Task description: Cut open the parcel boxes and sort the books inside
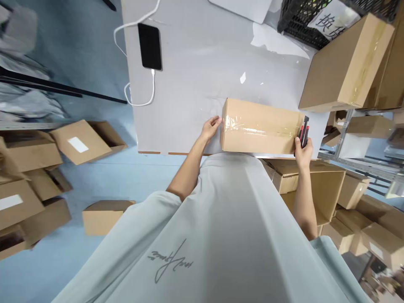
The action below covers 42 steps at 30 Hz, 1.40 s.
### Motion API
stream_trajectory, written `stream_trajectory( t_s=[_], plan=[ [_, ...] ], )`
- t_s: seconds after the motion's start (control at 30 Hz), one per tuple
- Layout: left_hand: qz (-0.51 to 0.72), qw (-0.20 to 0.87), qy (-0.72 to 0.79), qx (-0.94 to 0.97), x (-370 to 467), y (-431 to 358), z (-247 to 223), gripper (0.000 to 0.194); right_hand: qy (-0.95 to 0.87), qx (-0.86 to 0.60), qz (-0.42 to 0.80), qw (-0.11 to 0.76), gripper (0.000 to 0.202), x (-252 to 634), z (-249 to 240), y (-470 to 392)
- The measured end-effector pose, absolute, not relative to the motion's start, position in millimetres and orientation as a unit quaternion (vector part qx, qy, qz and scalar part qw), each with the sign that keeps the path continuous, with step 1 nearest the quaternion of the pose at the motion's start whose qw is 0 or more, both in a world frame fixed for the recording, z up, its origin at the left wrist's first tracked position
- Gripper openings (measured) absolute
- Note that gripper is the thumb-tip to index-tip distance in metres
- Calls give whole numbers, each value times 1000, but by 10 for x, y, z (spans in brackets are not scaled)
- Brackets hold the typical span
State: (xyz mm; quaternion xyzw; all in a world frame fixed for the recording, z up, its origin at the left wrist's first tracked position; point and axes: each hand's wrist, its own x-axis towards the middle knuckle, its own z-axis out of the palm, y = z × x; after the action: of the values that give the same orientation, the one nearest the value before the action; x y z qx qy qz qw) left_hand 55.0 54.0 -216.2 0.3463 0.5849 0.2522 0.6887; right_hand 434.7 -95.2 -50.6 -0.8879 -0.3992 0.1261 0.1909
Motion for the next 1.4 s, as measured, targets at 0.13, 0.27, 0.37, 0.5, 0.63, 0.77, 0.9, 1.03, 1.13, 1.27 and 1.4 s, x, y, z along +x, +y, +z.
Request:
stream_trajectory(
  t_s=[0.13, 0.27, 0.37, 0.5, 0.63, 0.77, 0.9, 1.03, 1.13, 1.27, 1.4],
  plan=[
    [272, 656, 553, 435, 161, 544, -1840, 92, -463, -875, 60, 127, 52, 4177, -181, -828],
    [269, 622, 479, 559, -72, 520, -1278, 95, -562, -817, 114, 53, 52, 3783, 195, -556],
    [254, 599, 430, 625, -67, 531, -1059, 97, -671, -720, 175, -26, 55, 3388, 405, -309],
    [221, 599, 394, 661, -3, 578, -1116, 94, -754, -604, 213, -147, 55, 2923, 551, -18],
    [201, 618, 377, 659, -23, 590, -1212, 93, -771, -557, 192, -241, 55, 2656, 609, 185],
    [205, 636, 372, 645, -54, 572, -1212, 89, -771, -537, 174, -293, 53, 2539, 640, 300],
    [216, 647, 368, 632, -43, 565, -1212, 88, -765, -530, 174, -322, 52, 2461, 646, 351],
    [218, 653, 364, 628, -29, 573, -1230, 86, -758, -527, 155, -351, 53, 2401, 613, 376],
    [217, 656, 363, 625, -23, 581, -1250, 85, -754, -525, 143, -369, 54, 2397, 574, 384],
    [221, 659, 360, 622, -17, 582, -1270, 86, -758, -526, 144, -357, 52, 2436, 532, 376],
    [225, 660, 358, 621, -20, 578, -1271, 87, -755, -536, 152, -346, 50, 2420, 535, 383]
  ],
)
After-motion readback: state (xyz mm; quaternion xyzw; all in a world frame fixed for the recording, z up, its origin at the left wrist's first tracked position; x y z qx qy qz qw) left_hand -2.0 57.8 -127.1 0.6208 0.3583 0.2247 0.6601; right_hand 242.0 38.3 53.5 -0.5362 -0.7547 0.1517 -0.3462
